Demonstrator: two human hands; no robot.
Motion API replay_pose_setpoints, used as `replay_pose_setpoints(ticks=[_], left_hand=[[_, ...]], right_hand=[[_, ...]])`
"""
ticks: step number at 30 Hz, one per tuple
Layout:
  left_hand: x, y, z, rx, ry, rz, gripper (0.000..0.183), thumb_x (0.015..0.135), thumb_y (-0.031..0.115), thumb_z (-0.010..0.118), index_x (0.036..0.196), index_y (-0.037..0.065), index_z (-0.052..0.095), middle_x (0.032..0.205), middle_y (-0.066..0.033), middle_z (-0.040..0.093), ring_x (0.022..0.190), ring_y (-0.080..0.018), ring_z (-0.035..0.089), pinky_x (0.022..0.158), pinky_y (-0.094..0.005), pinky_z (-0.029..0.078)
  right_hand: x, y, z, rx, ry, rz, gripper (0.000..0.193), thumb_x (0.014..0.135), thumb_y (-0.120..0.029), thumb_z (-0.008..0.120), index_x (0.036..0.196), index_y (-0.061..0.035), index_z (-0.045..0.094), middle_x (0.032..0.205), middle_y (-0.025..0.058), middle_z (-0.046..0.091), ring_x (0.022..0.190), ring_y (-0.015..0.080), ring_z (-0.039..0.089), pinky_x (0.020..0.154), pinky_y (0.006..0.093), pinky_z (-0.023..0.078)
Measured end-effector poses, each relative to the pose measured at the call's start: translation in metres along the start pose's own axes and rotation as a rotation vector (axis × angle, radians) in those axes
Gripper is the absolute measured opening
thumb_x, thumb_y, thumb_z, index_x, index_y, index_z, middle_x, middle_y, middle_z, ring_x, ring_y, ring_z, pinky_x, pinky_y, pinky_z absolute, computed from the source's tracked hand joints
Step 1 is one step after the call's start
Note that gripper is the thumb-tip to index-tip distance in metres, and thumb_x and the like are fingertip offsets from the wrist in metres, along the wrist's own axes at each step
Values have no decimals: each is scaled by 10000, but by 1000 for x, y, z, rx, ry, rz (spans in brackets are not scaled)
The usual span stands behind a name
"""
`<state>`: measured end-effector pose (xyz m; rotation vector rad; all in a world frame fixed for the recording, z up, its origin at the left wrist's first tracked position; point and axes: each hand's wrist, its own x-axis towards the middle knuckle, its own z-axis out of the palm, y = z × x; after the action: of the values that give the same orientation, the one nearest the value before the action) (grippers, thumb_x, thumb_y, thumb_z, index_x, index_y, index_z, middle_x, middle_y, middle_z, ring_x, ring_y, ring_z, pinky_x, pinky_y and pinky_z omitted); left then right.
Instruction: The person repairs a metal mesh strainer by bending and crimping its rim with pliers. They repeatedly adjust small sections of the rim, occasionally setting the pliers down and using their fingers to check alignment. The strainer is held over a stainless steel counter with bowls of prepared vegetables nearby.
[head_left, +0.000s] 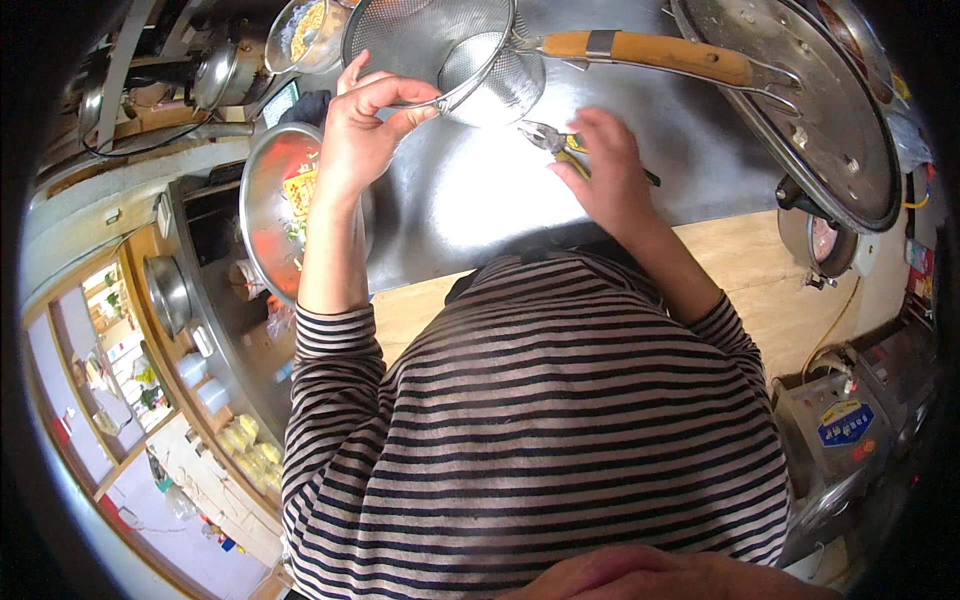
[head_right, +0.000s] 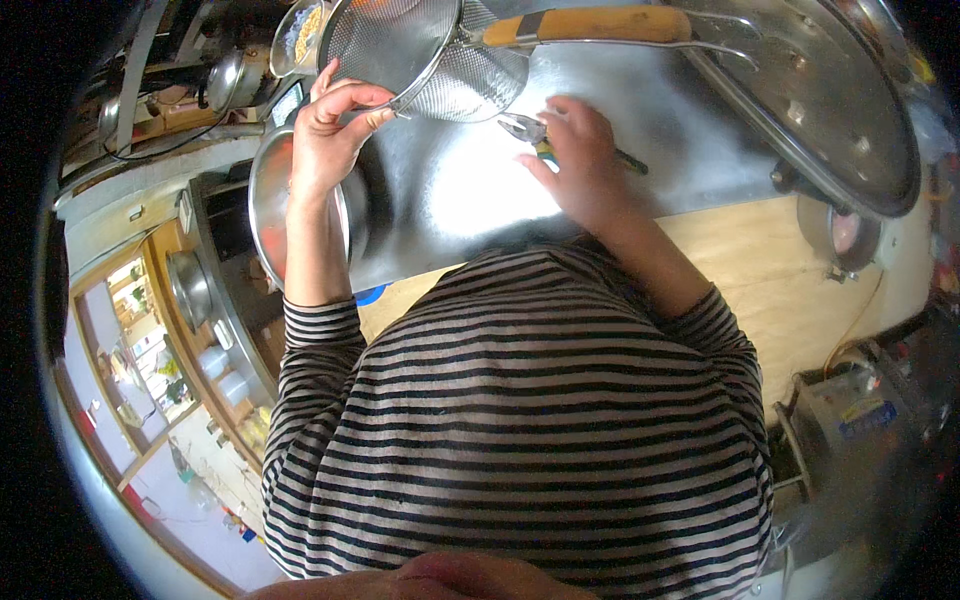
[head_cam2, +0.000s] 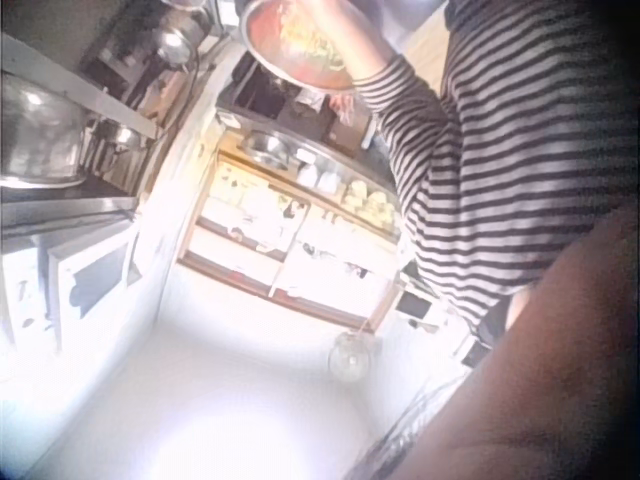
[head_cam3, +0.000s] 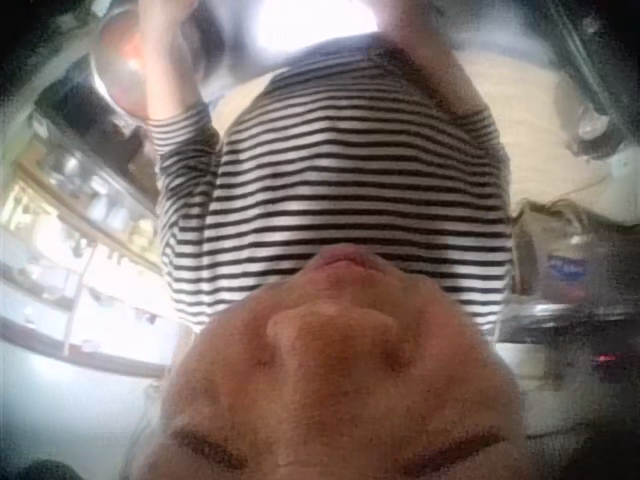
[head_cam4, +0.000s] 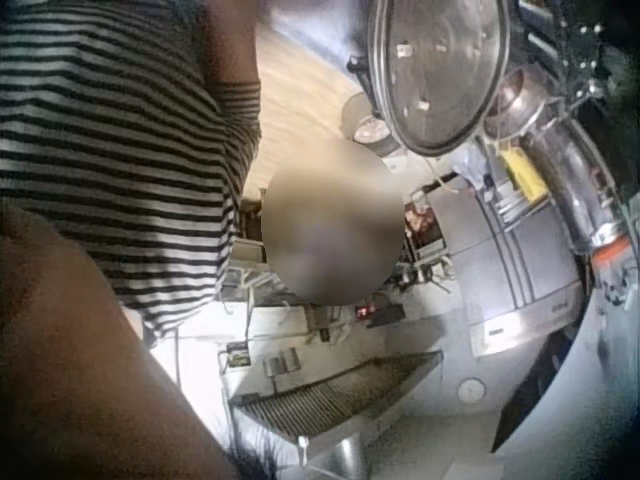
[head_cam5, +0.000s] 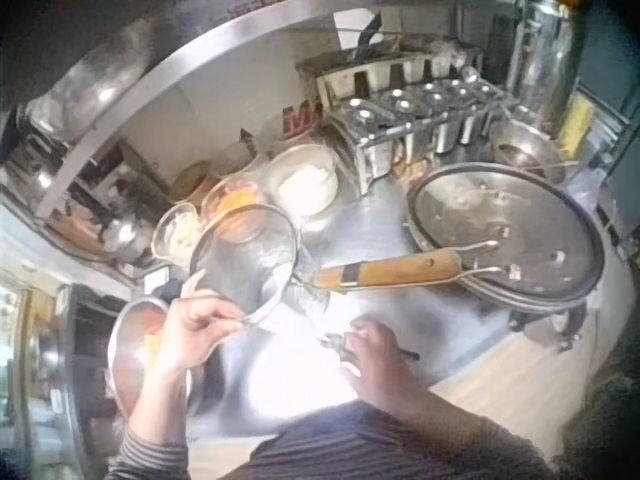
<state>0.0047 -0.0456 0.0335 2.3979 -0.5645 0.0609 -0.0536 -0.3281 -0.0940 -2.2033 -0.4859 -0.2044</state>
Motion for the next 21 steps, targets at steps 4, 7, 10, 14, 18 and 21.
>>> replay_pose_setpoints(ticks=[4,7,10,14,18,21], left_hand=[[-4,3,4,47,84,11,149,749,96,816,881,109,748,901,11,735,945,-135,661,1196,-476,212],[-8,9,10,173,202,46,274,737,115,832,987,99,722,1019,-32,712,1027,-196,631,1157,-466,286],[-24,23,27,179,460,-34,401,730,119,847,1075,65,651,1112,-85,660,1081,-254,592,1091,-437,368],[-43,35,53,-72,653,-279,360,771,31,814,1043,18,578,1084,-94,609,1062,-215,577,983,-338,439],[-47,41,66,-124,610,-433,287,806,-13,792,1028,12,613,994,-54,665,951,-137,618,913,-280,478],[-44,46,76,-100,653,-470,214,815,-6,797,980,-6,662,924,-39,692,867,-101,620,842,-245,494]], right_hand=[[52,-5,-35,250,376,-147,569,779,-220,822,1223,-16,531,1254,179,559,1186,326,539,1018,449,433],[91,-15,-52,546,539,-334,408,872,-226,746,1139,-16,520,1137,142,601,1079,250,580,960,394,457],[112,-21,-53,1058,389,-424,336,862,-205,766,1048,-20,556,1061,138,652,1027,245,631,941,382,489],[116,-12,-58,1094,168,-584,287,938,-58,657,1156,-10,477,1062,211,663,1035,352,661,981,522,508],[115,-12,-57,1072,144,-596,308,929,-69,672,1169,-4,489,1072,199,665,1045,334,658,979,500,513],[115,-16,-59,1037,133,-573,346,911,-82,696,1184,-5,498,1052,196,670,1039,334,658,970,487,515]])
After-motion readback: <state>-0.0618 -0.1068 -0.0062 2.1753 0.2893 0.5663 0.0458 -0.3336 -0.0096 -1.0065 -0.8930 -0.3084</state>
